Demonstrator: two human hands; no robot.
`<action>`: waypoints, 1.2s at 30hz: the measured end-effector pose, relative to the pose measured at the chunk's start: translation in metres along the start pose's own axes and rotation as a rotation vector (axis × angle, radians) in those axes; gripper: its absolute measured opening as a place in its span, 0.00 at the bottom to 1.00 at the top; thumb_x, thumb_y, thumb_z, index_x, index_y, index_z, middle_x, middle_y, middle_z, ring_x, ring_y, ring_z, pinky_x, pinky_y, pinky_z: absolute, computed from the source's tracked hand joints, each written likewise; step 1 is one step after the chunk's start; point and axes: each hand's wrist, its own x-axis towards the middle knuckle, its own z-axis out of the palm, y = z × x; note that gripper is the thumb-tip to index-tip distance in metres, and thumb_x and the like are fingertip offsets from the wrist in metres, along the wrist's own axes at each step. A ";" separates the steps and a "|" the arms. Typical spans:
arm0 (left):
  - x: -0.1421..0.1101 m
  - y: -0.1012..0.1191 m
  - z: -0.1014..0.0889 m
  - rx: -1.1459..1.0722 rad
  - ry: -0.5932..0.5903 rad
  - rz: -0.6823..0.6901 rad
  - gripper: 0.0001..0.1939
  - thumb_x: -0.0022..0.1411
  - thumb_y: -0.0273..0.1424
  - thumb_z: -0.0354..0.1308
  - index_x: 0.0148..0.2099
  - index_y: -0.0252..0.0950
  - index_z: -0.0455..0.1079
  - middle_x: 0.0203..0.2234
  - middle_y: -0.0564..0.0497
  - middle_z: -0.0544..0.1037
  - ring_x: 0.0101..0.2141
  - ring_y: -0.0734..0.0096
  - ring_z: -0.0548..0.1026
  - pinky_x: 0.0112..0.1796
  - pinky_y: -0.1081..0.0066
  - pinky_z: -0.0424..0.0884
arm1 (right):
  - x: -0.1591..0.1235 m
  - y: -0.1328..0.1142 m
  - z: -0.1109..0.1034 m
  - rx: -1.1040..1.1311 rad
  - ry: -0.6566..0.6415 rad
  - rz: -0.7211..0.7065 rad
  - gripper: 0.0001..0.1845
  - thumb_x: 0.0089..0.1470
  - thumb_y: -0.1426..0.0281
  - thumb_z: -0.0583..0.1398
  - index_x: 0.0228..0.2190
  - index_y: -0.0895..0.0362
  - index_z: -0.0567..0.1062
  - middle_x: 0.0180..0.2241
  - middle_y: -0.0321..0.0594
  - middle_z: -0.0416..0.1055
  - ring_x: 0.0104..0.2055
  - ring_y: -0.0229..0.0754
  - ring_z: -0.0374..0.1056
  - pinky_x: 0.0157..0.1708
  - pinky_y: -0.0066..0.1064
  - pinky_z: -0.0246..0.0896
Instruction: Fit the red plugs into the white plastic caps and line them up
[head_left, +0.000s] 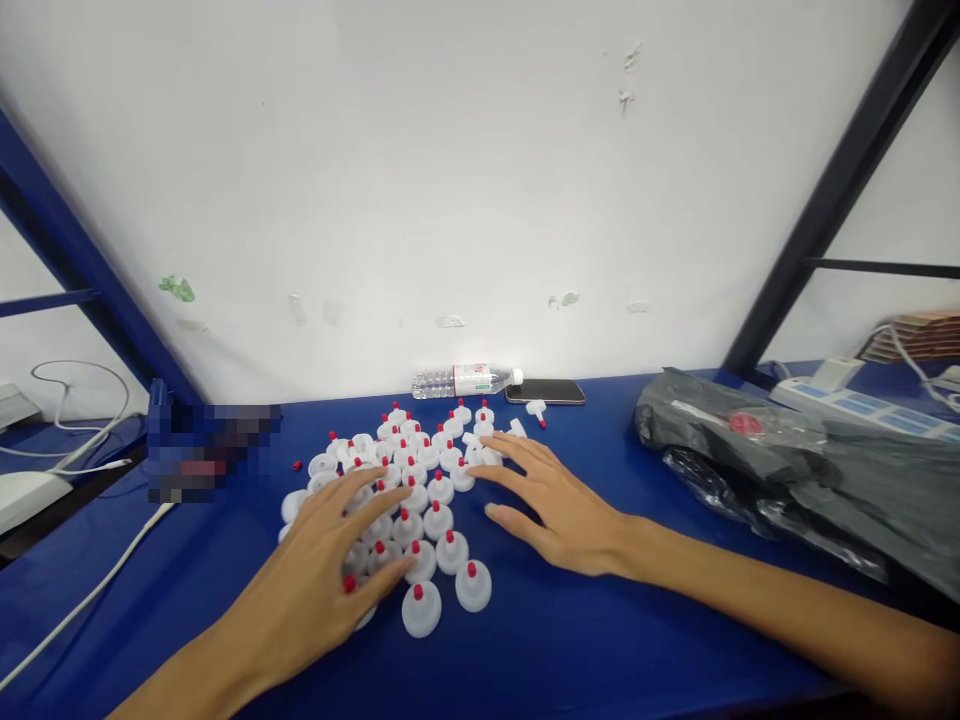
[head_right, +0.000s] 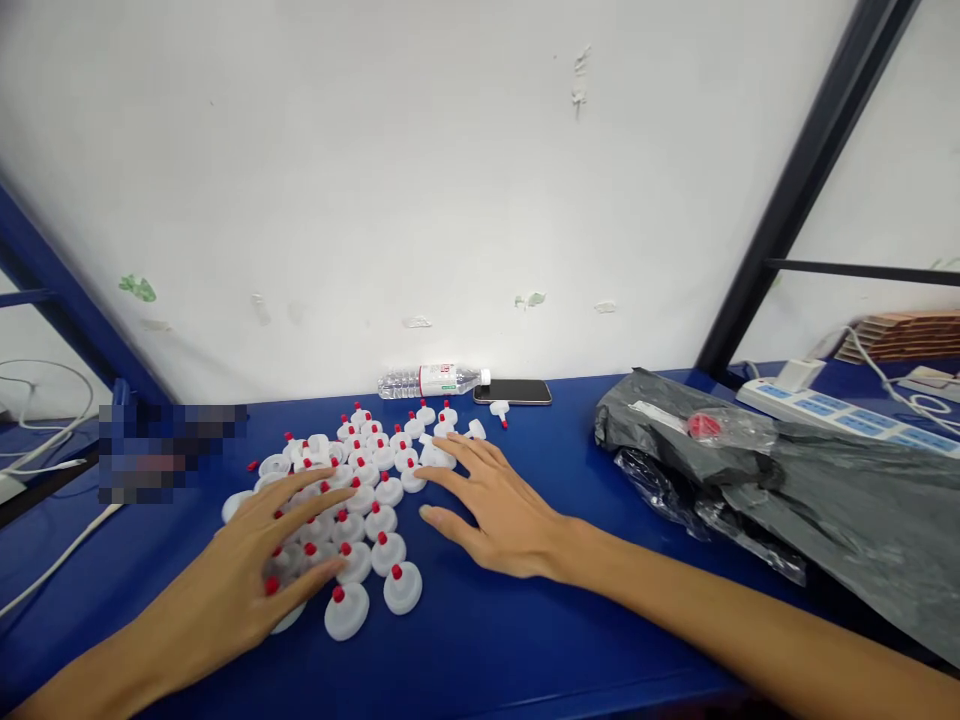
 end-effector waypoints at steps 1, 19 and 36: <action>0.011 0.003 0.001 -0.029 -0.021 0.039 0.24 0.68 0.49 0.58 0.63 0.51 0.70 0.61 0.42 0.72 0.59 0.42 0.71 0.55 0.39 0.72 | 0.009 0.002 0.002 0.016 0.014 -0.021 0.26 0.73 0.55 0.52 0.66 0.49 0.67 0.73 0.47 0.53 0.76 0.53 0.45 0.72 0.58 0.42; 0.085 0.027 0.031 -0.137 0.045 -0.035 0.15 0.73 0.38 0.58 0.34 0.35 0.71 0.25 0.58 0.73 0.25 0.77 0.72 0.31 0.71 0.73 | 0.045 0.021 0.023 0.196 0.241 -0.060 0.14 0.74 0.65 0.53 0.50 0.52 0.78 0.39 0.41 0.73 0.41 0.44 0.72 0.43 0.36 0.69; 0.082 0.038 0.018 -0.421 0.172 -0.027 0.14 0.74 0.36 0.51 0.36 0.39 0.72 0.32 0.52 0.73 0.29 0.71 0.68 0.33 0.67 0.66 | 0.037 0.009 0.019 0.110 0.131 -0.107 0.23 0.65 0.55 0.64 0.56 0.53 0.75 0.65 0.50 0.65 0.64 0.57 0.64 0.62 0.53 0.63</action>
